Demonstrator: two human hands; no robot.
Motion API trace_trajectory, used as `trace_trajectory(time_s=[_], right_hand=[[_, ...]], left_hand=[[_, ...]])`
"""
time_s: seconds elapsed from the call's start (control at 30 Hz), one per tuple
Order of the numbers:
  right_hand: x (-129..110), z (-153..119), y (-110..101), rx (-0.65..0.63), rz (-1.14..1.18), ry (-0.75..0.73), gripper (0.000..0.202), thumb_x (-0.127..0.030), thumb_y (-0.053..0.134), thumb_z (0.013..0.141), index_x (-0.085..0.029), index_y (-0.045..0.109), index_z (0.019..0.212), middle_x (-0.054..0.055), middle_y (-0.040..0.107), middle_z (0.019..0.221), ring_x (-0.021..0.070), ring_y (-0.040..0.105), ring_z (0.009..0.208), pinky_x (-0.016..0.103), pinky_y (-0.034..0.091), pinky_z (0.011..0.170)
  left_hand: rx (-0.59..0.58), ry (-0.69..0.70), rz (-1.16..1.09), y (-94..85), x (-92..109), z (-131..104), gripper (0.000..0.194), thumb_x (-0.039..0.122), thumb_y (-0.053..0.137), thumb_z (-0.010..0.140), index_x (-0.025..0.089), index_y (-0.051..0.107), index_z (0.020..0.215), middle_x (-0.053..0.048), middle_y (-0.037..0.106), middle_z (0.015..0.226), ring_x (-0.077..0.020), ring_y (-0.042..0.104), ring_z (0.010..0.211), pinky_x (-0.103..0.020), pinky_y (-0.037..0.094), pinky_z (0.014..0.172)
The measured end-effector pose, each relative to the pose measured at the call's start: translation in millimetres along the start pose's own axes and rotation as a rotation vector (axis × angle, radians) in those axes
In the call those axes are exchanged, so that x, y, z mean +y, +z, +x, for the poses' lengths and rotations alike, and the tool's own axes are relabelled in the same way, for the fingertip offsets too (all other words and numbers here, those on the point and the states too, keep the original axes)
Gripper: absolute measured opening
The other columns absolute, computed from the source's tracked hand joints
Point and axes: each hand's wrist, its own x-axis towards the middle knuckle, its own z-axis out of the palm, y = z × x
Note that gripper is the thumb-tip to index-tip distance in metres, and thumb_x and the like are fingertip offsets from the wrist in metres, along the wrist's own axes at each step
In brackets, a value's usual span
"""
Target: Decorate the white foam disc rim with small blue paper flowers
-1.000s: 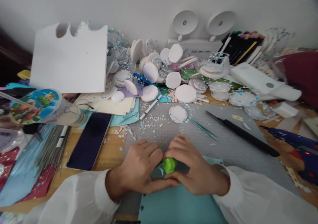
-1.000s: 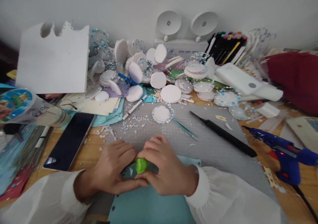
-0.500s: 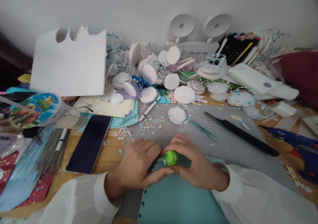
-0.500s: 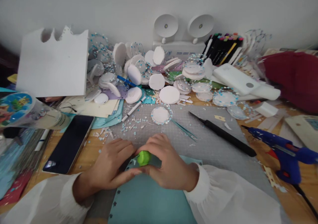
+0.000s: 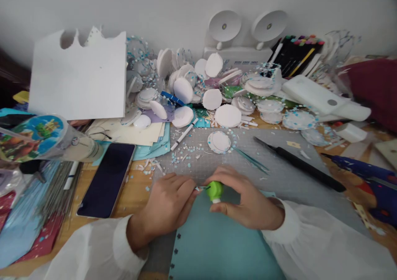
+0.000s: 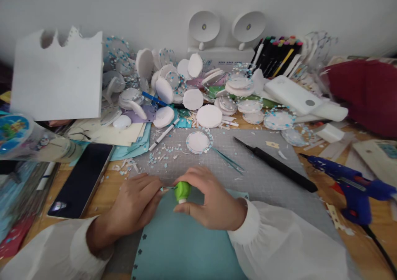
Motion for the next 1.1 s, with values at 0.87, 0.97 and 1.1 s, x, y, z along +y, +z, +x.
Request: trace_trajectory(time_s=[0.87,0.97,1.1], right_hand=[[-8.3,-2.4,12.1,-0.063,-0.141,-0.095,0.009,-0.025,0.061,0.082,-0.02,0.056,0.088,-0.001,0.052,0.076,0.0168,0.051,0.076,0.047,0.03,0.097],[-7.7,-0.7,12.3,-0.066,-0.122,-0.096,0.019,-0.038,0.06,0.086,-0.019,0.057,0.087,0.0,0.053,0.075,0.0171,0.049,0.074,0.042,0.035,0.086],[-6.6,-0.7,10.6,-0.063,-0.125,-0.083,0.034,-0.052,0.057,0.087,-0.018,0.06,0.091,0.003,0.056,0.079,0.0187,0.046,0.078,0.036,0.034,0.076]], left_hand=[[-0.051,0.122,-0.118,-1.3,3.3,-0.1,0.041,0.055,0.048,0.09,0.017,0.051,0.075,-0.002,0.051,0.064,-0.0174,0.049,0.059,-0.03,0.035,0.052],[-0.071,0.128,-0.131,-2.4,0.9,2.6,0.048,0.058,0.037,0.093,0.017,0.052,0.074,-0.003,0.052,0.064,-0.018,0.049,0.059,-0.031,0.035,0.052],[-0.076,0.118,-0.048,-4.5,-1.2,2.6,0.038,0.035,0.035,0.1,0.016,0.054,0.072,-0.002,0.055,0.063,-0.0162,0.049,0.057,-0.03,0.034,0.054]])
